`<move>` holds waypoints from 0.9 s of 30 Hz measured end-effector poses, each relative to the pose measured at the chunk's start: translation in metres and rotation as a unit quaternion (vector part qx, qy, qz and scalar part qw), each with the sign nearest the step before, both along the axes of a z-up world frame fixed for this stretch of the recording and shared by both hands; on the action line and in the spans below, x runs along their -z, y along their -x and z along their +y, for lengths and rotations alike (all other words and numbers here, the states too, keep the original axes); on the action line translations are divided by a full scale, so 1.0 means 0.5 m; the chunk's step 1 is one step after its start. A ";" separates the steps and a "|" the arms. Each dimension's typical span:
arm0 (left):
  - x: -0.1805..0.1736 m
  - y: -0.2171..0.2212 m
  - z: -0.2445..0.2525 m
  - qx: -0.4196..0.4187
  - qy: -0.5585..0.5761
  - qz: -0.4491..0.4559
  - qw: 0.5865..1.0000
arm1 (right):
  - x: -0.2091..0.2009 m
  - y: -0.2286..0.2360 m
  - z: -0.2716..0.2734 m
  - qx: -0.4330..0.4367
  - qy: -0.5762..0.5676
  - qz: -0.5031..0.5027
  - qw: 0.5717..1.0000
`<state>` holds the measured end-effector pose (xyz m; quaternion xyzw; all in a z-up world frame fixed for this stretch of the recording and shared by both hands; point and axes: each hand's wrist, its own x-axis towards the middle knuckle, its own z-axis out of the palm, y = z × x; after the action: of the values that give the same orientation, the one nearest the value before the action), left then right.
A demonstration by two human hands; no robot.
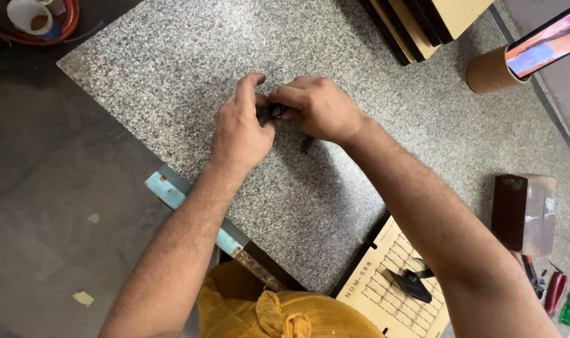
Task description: The person arranges small black metal pieces on a wooden template, then uses a black marker to draw lines on the pieces. The person handles the pieces one at a time, placing them in template slots and marking them before moving to the next piece.
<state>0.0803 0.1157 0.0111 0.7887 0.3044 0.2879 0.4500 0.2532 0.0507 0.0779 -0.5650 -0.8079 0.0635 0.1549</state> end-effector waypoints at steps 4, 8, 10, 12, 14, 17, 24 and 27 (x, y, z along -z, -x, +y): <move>-0.004 0.001 -0.001 -0.003 -0.006 0.002 1.000 | -0.004 -0.001 -0.001 -0.007 -0.005 0.003 1.000; -0.004 -0.001 0.000 -0.003 -0.018 -0.005 1.000 | -0.006 -0.003 -0.002 -0.001 0.000 0.012 1.000; -0.003 -0.001 -0.001 -0.001 -0.013 -0.004 1.000 | -0.004 -0.003 -0.002 0.012 0.021 0.017 1.000; -0.002 -0.002 0.000 0.001 -0.001 0.002 1.000 | -0.004 -0.005 -0.001 0.009 0.009 0.016 1.000; 0.001 -0.001 0.000 0.001 -0.004 0.007 1.000 | -0.001 -0.005 -0.001 0.008 0.003 0.009 1.000; 0.007 -0.007 0.000 0.001 -0.011 0.016 1.000 | 0.001 -0.007 0.001 0.028 0.018 -0.005 0.999; 0.012 -0.015 0.006 0.000 -0.052 -0.016 0.999 | -0.006 -0.005 0.018 0.081 0.082 0.040 0.993; 0.002 -0.013 0.015 -0.004 -0.088 -0.058 0.994 | -0.014 -0.002 0.027 0.093 0.061 0.039 0.993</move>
<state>0.0871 0.1234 0.0103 0.8062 0.2543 0.3601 0.3947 0.2543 0.0639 0.0850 -0.6431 -0.7398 0.1204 0.1571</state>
